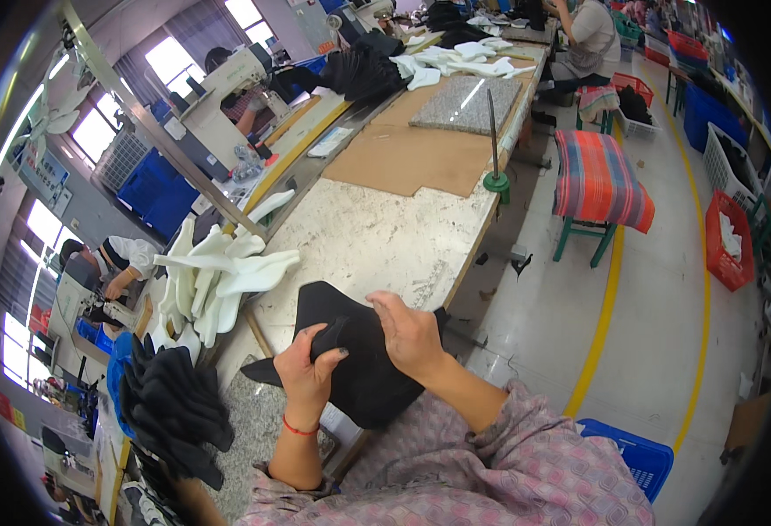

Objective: The person inserts white foam inserts into black fabric pieces, aligns edges, and folds the fabric around the foam. The person repeats this process for multiple units, handling each piece individually and placing finished items aside.

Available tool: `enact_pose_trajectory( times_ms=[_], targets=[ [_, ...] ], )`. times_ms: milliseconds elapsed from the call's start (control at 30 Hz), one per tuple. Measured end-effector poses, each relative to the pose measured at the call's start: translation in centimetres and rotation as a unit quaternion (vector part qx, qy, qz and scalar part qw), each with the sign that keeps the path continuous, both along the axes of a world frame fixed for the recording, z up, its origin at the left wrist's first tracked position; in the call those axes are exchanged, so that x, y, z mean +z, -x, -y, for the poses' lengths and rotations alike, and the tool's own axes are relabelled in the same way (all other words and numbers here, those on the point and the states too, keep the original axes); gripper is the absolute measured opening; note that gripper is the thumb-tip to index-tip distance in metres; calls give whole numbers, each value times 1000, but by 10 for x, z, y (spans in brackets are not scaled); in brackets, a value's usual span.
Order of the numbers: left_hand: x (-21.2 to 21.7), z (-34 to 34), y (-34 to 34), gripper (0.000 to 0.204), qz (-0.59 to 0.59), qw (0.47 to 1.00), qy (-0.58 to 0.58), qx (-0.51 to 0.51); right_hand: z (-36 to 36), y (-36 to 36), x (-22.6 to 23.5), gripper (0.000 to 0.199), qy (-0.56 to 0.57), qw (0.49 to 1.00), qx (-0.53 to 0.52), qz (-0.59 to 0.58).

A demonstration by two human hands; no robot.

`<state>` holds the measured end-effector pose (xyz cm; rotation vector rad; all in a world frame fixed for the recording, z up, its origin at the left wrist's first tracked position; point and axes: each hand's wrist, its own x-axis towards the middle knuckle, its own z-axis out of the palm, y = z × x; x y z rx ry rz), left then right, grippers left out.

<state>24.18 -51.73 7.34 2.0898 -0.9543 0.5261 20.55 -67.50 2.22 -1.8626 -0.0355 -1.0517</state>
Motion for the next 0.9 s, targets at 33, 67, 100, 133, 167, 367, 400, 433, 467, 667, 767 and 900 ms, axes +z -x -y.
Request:
enact_pose_trajectory(
  times_ms=[33,67,100,133,167,367,400,433,467,667,767,900],
  targets=[
    [0,-2,1,36,-29,1000,-3,-11,0,0,1,14,-4,1000,3,-15],
    [0,-3,0,36,-56,998,-2,-12,-2,0,1,14,-15,999,-19,26],
    [0,-6,2,36,-43,999,-5,-10,-2,0,2,14,-15,999,-19,38],
    [0,-7,3,36,-20,1000,13,3,-2,0,2,14,-24,998,-32,57],
    [1,-8,4,36,-48,997,53,-4,-3,0,2,14,-40,995,-29,86],
    [2,-12,4,32,-41,999,-21,9,-4,-3,2,13,-16,1000,12,-8],
    [0,-14,3,32,-47,998,-26,18,-4,-3,2,14,-10,999,22,-46],
    [-2,-17,3,32,-77,997,10,15,-5,-5,1,14,-17,999,7,30],
    [-4,-22,2,30,-58,997,48,14,-7,-4,0,14,-15,997,5,80],
    [-7,-30,4,33,-61,996,-33,54,-14,-13,1,13,0,999,17,34],
    [4,-19,7,44,-14,999,39,-7,-13,-11,1,14,31,998,-8,45],
    [8,4,10,35,90,993,-37,69,-13,-9,-6,15,64,998,-23,5]
  ],
)
